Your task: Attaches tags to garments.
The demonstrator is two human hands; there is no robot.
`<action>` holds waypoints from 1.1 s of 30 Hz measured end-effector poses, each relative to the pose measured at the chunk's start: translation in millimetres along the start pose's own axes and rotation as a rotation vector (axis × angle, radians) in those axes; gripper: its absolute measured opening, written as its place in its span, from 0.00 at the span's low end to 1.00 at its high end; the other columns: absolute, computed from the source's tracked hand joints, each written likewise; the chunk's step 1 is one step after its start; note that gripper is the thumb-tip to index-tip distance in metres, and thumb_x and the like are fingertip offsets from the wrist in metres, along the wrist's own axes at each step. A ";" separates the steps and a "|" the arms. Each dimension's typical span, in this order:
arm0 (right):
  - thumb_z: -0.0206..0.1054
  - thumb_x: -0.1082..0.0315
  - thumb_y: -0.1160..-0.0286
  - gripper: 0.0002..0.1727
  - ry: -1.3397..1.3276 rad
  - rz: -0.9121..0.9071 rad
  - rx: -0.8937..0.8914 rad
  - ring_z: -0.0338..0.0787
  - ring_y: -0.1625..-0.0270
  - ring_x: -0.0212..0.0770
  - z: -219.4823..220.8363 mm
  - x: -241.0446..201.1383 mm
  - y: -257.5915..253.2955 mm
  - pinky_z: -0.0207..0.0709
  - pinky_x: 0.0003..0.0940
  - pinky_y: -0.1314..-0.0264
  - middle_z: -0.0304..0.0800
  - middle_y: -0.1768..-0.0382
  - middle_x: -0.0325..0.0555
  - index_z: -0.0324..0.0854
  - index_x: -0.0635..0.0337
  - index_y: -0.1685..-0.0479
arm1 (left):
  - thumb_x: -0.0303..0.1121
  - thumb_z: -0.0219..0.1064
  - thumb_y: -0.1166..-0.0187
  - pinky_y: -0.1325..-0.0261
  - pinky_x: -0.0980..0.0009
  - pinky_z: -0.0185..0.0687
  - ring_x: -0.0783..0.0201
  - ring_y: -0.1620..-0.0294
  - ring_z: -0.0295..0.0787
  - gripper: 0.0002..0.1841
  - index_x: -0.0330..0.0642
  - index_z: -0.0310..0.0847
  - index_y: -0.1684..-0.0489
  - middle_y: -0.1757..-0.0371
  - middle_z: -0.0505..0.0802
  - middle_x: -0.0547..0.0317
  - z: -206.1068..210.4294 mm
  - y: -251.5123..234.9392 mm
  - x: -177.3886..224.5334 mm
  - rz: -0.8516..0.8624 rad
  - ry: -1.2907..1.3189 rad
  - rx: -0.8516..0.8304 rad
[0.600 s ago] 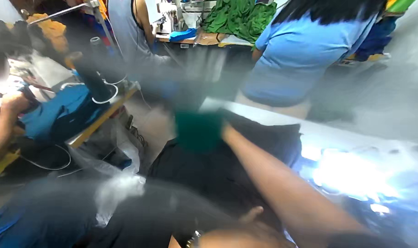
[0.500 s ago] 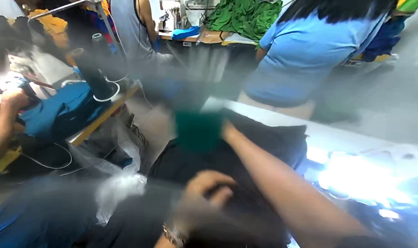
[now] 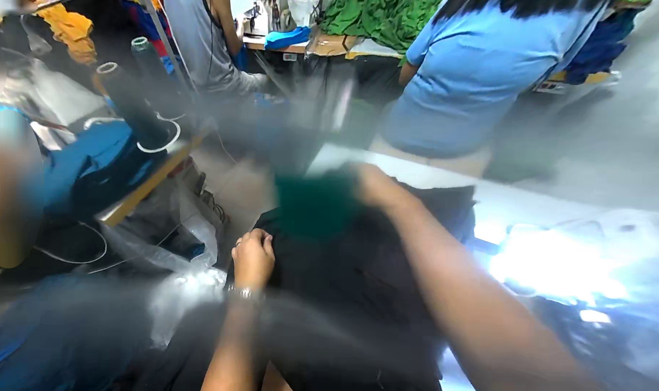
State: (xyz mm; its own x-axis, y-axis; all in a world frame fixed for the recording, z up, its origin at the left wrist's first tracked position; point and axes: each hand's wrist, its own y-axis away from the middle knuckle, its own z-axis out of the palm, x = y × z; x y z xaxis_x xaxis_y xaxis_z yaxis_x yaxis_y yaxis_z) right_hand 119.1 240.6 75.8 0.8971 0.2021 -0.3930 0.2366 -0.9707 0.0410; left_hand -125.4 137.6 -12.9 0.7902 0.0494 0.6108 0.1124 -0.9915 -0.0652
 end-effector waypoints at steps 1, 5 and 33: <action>0.68 0.85 0.30 0.24 -0.009 -0.026 0.017 0.84 0.30 0.69 -2.8 1.9 4.2 0.73 0.68 0.26 0.85 0.35 0.70 0.80 0.71 0.31 | 0.37 0.61 0.11 0.30 0.34 0.73 0.40 0.36 0.87 0.13 0.37 0.88 0.45 0.44 0.93 0.40 0.3 -0.4 0.9 -0.001 0.002 -0.009; 0.70 0.87 0.35 0.25 -0.036 -0.075 0.086 0.85 0.31 0.66 -12.8 9.4 20.3 0.73 0.68 0.26 0.87 0.36 0.68 0.84 0.68 0.34 | 0.34 0.64 0.13 0.31 0.37 0.76 0.40 0.37 0.88 0.13 0.35 0.88 0.42 0.43 0.92 0.38 -0.3 -1.8 1.7 0.043 0.072 0.015; 0.59 0.79 0.23 0.15 -0.925 -0.668 0.654 0.89 0.55 0.20 -16.1 56.8 109.5 0.84 0.19 0.48 0.94 0.57 0.25 0.91 0.51 0.57 | 0.28 0.64 0.18 0.56 0.77 0.87 0.74 0.58 0.86 0.04 0.44 0.85 0.56 0.56 0.89 0.66 -71.3 74.7 49.3 0.645 0.645 -0.110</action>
State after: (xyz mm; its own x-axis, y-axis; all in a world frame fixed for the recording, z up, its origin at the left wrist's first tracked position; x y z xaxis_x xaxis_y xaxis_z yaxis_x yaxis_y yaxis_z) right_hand 201.9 147.9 72.7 0.0312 0.7556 -0.6543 0.0747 -0.6545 -0.7523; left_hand -121.0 57.4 68.6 0.1867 -0.5608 0.8066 -0.3177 -0.8114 -0.4906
